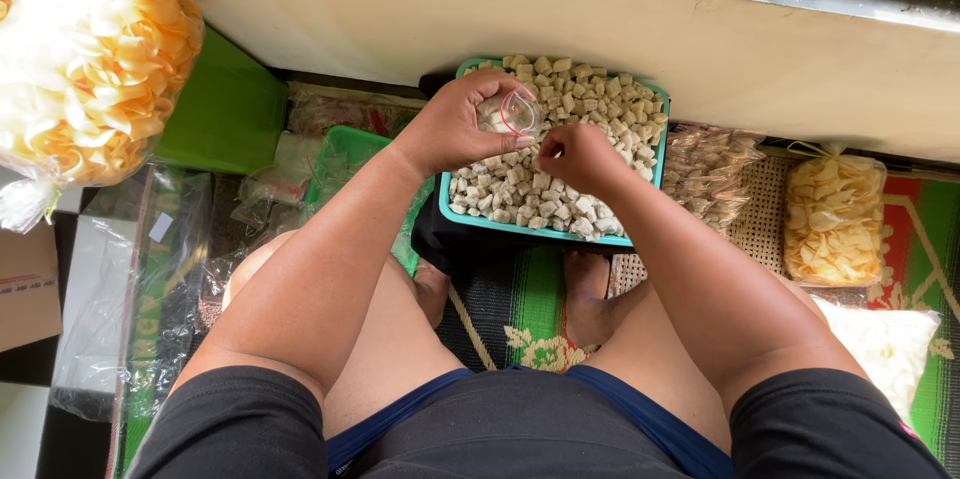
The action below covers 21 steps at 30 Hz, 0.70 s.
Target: The person sits on a mat and packs small white food pieces from a green tray into small clear plastic bags. They fill each bag by hand, seal it, and place it aside before repeating the process.
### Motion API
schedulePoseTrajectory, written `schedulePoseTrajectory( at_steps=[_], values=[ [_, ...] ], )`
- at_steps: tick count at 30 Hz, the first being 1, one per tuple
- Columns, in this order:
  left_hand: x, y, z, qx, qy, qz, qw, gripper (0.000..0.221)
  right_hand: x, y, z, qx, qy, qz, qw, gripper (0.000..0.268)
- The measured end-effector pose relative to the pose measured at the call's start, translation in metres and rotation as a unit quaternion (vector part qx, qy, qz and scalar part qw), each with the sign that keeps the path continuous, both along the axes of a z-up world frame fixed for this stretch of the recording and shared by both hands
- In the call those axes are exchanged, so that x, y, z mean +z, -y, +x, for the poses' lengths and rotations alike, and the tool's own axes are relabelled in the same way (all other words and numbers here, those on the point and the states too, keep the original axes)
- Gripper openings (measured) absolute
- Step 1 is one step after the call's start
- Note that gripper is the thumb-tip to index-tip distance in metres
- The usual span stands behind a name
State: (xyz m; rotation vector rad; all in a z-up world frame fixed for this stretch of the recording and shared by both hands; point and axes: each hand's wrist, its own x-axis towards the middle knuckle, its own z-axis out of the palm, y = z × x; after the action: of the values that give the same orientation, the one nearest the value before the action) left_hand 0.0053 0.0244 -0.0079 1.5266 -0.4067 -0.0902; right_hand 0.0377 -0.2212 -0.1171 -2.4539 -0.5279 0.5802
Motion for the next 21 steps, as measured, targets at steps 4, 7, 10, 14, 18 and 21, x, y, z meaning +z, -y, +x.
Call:
schedulePoseTrajectory(
  at_steps=[4,7,10,14,18,21],
  values=[
    [0.006,0.001,-0.003,0.001,0.008,-0.003,1.000,0.042,0.033,0.010,0.007,-0.076,-0.079,0.078,0.991,0.014],
    [0.005,0.003,-0.001,-0.006,0.019,0.017,1.000,0.042,0.056,0.013,0.004,-0.116,-0.115,0.130,0.978,0.014],
    [0.003,0.007,0.000,-0.005,0.030,0.037,0.999,0.045,0.067,0.016,0.003,-0.143,-0.139,0.178,0.963,0.014],
    [0.002,0.014,0.001,-0.006,0.032,0.053,0.998,0.044,0.082,0.019,0.002,-0.165,-0.145,0.282,0.934,0.016],
    [-0.003,0.020,0.005,-0.011,0.028,0.065,0.997,0.046,0.082,0.025,0.005,-0.179,-0.128,0.406,0.887,0.014],
    [-0.001,0.023,0.004,-0.011,0.018,0.076,0.997,0.051,0.100,0.026,0.001,-0.189,-0.119,0.464,0.857,0.012]
  ],
)
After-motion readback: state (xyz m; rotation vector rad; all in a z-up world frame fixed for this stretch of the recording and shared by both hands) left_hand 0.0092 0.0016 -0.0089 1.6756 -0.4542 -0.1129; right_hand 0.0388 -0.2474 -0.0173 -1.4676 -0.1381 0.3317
